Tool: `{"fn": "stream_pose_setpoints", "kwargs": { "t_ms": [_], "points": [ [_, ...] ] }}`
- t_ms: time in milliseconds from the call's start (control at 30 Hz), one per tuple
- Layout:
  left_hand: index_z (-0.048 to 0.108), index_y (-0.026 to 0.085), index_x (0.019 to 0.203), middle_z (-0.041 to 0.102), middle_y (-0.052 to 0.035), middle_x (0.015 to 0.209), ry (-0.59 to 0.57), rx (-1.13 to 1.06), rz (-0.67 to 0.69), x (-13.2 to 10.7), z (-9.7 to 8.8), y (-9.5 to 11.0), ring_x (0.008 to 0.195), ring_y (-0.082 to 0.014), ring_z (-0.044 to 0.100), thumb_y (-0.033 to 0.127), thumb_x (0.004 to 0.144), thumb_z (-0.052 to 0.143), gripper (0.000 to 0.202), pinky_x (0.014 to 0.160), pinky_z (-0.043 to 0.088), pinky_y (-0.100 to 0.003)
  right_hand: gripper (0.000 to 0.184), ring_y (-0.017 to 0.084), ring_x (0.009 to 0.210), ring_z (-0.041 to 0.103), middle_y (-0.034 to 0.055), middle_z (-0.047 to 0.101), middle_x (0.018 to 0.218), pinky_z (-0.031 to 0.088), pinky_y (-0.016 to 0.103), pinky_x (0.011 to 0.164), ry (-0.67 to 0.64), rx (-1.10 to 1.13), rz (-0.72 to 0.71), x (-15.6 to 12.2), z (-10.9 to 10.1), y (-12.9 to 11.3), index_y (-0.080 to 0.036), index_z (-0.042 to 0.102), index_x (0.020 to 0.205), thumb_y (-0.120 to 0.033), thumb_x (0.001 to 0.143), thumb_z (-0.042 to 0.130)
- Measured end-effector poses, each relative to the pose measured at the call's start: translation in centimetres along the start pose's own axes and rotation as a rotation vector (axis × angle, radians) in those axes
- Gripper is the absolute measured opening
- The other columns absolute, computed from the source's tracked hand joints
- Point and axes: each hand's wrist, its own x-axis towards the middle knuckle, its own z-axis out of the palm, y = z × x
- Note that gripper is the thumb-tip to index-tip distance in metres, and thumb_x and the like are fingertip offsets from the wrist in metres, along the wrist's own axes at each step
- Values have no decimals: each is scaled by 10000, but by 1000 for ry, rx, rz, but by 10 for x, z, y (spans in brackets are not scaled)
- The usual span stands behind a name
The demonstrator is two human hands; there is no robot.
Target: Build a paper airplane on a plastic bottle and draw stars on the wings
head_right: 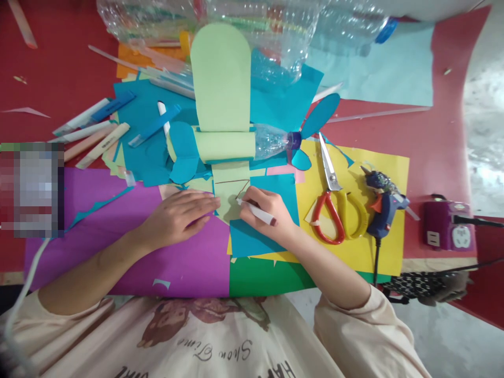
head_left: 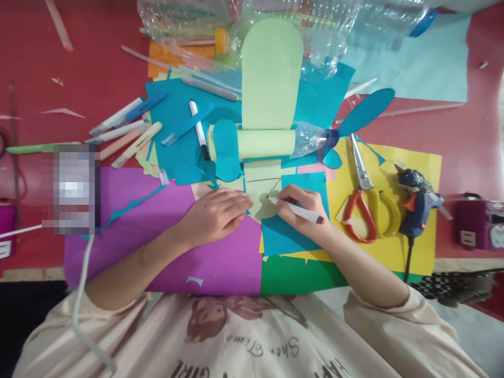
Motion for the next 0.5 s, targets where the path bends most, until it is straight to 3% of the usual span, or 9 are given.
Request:
{"fn": "stream_pose_setpoints", "kwargs": {
  "t_ms": [300,500],
  "points": [
    [609,130,1131,699,-79,1137,3,12,5,-1,1,-1,1068,-205,647,127,961,437,242,947,530,-367,173,98,497,461,-22,512,566,362,210,487,-51,-72,-110,-5,5,0,-225,450,660,-264,815,514],
    [603,138,1149,691,-78,1159,-12,17,4,-2,1,-1,1086,-198,639,140,970,418,258,958,522,-362,155,85,492,479,-20,534,584,354,191,472,-125,-55,-239,-6,7,-10,-217,454,698,-200,845,500]
  ]
}}
